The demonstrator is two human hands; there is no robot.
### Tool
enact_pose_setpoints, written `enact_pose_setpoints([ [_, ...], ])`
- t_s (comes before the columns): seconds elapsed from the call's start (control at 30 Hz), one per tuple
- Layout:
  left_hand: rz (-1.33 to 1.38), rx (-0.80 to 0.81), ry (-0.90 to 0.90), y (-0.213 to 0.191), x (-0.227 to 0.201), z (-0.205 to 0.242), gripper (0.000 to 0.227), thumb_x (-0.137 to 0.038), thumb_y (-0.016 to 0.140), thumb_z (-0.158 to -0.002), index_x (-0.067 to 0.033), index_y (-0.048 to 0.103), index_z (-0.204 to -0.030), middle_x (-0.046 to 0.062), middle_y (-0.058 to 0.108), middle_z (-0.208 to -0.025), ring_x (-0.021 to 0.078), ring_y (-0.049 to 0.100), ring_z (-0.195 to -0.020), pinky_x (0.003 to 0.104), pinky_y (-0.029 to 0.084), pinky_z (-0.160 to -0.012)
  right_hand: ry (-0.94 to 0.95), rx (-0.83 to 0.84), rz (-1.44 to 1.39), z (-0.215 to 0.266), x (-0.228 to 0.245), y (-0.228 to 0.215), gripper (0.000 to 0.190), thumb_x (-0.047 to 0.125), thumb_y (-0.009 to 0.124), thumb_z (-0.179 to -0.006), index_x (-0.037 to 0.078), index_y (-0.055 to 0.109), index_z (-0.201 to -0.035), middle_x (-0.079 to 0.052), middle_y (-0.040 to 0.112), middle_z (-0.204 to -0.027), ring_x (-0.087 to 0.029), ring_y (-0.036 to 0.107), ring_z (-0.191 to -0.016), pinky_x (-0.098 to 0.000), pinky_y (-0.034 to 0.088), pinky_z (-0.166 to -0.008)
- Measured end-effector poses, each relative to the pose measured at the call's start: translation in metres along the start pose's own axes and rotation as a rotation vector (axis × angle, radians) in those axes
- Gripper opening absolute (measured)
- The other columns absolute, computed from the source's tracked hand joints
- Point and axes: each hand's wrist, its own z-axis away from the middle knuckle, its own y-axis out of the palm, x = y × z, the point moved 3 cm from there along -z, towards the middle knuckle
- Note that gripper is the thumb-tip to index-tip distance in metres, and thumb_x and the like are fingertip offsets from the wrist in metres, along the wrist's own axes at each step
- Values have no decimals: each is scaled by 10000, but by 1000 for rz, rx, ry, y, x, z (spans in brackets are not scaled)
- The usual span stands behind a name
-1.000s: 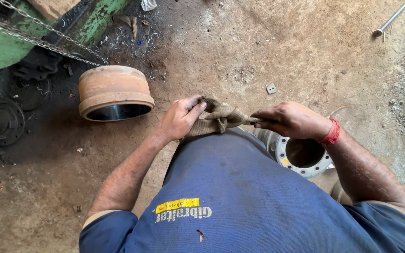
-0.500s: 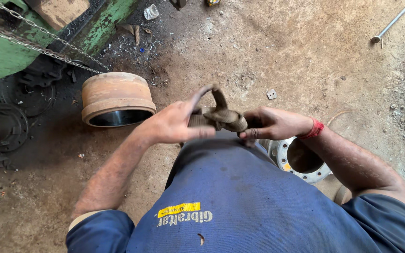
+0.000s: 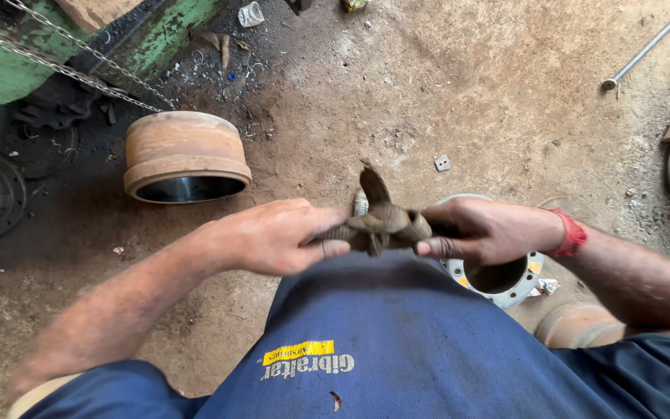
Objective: The person scrubs a small metal part with a cloth, repeatedly rubbing and folding the cloth to clean the surface. The person then wipes the inside of a large cylindrical metal part with the same cloth.
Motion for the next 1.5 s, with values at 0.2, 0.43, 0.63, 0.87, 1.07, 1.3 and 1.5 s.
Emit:
enact_pose_setpoints([
  [0.2, 31, -125, 188, -5, -23, 34, 375, -459, 566, -1015, -90, 630, -1007, 133, 651, -739, 347, 664, -785, 502, 511, -714, 10, 133, 54, 26, 14, -1, 385, 412, 590, -1007, 34, 634, -946, -79, 520, -574, -172, 507, -507, -391, 447, -492],
  [0.43, -78, -115, 26, 7, -3, 15, 404, -437, 621, -947, -121, 569, -1194, 135, 669, -741, 333, 702, -745, 504, 541, -711, -108, -120, 164, 6, 18, -10, 441, 369, 703, -922, 20, 659, -1188, -131, 720, -839, -171, 721, -707, -365, 564, -602],
  [0.63, 55, -313, 162, 18, 4, -2, 281, -309, 644, -972, -64, 614, -1105, 107, 714, -803, 276, 726, -746, 460, 568, -697, -198, -156, -33, -5, 15, -8, 624, 330, 748, -928, 12, 537, -1422, -138, 776, -1134, -223, 735, -1025, -354, 599, -851],
  [0.87, 319, -294, 32, 18, 9, -15, 431, -489, 683, -915, -92, 685, -1080, 76, 727, -720, 220, 722, -642, 387, 576, -624, -401, -586, 187, -11, 24, 2, 840, 372, 806, -879, 22, 363, -1500, -203, 543, -1394, -323, 654, -1216, -403, 594, -978],
  [1.07, 378, -432, 183, 16, -5, -25, 455, -506, 717, -900, -82, 739, -1061, 99, 776, -833, 225, 773, -777, 394, 592, -695, -498, -786, 722, -18, 38, 20, 659, 347, 862, -822, 191, 587, -1401, -190, 481, -1396, -290, 705, -1042, -374, 633, -779],
  [1.3, 249, -368, 109, 15, -3, -22, 407, -448, 618, -980, -99, 663, -1185, 159, 750, -815, 297, 758, -754, 442, 588, -697, -476, -862, 866, -14, 23, 26, 536, 248, 871, -861, 252, 673, -1360, -119, 549, -1356, -201, 723, -962, -325, 619, -714],
  [1.5, 126, -324, 59, 16, 7, -15, 288, -358, 559, -1009, -90, 617, -1098, 157, 710, -739, 339, 741, -724, 485, 575, -685, -591, -959, 548, -14, 11, 17, 439, 248, 811, -912, 156, 599, -1285, -163, 494, -1334, -204, 667, -946, -270, 598, -735],
])
